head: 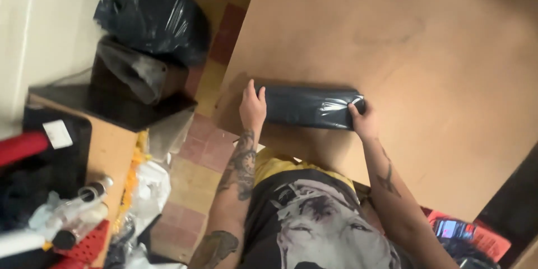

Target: Folding large black plastic bags into smaller rectangular shapes and placing them into a red plastic crate.

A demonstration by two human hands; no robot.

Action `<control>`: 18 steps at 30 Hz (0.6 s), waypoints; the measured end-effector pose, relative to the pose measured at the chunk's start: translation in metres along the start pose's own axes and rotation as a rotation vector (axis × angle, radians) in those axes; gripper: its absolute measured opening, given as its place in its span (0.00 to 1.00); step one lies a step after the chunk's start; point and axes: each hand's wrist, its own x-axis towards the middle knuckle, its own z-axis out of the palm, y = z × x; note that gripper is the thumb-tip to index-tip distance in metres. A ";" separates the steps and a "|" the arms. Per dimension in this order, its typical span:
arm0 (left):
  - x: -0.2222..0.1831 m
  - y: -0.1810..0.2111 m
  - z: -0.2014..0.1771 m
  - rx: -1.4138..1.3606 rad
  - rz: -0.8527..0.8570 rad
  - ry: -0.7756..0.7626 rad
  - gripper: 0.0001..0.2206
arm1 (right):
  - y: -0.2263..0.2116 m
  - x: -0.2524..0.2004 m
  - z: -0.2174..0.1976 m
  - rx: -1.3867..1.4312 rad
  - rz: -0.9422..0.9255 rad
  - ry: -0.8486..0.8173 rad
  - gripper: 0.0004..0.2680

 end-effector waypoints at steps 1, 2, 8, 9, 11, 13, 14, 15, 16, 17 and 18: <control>-0.004 -0.003 -0.003 0.000 0.019 -0.013 0.21 | 0.015 -0.003 0.003 0.008 0.012 0.018 0.18; 0.000 -0.004 -0.003 0.055 -0.022 0.010 0.23 | 0.025 0.007 0.006 -0.074 0.045 0.033 0.18; 0.007 -0.016 -0.007 -0.021 -0.240 -0.157 0.39 | 0.019 0.014 0.016 -0.164 0.237 -0.067 0.26; 0.010 -0.016 -0.007 -0.137 -0.209 -0.187 0.43 | -0.002 0.009 0.015 -0.130 0.229 -0.066 0.29; 0.022 -0.005 -0.019 -0.163 -0.261 -0.266 0.47 | -0.025 0.002 0.014 -0.046 0.214 -0.052 0.29; 0.028 0.000 -0.026 -0.196 -0.337 -0.354 0.51 | -0.040 -0.007 0.012 0.018 0.212 -0.050 0.28; 0.031 0.003 -0.028 -0.218 -0.329 -0.397 0.50 | -0.045 -0.014 0.009 0.036 0.212 -0.048 0.26; 0.034 0.005 -0.029 -0.241 -0.320 -0.439 0.49 | -0.051 -0.020 0.006 0.054 0.213 -0.046 0.25; 0.036 0.008 -0.027 -0.247 -0.314 -0.429 0.49 | -0.049 -0.023 0.007 0.054 0.200 -0.043 0.25; 0.039 0.011 -0.024 -0.225 -0.267 -0.441 0.46 | -0.046 -0.025 0.008 0.064 0.192 -0.009 0.25; 0.034 0.015 -0.021 -0.203 -0.232 -0.457 0.43 | -0.041 -0.031 0.004 0.064 0.192 0.017 0.25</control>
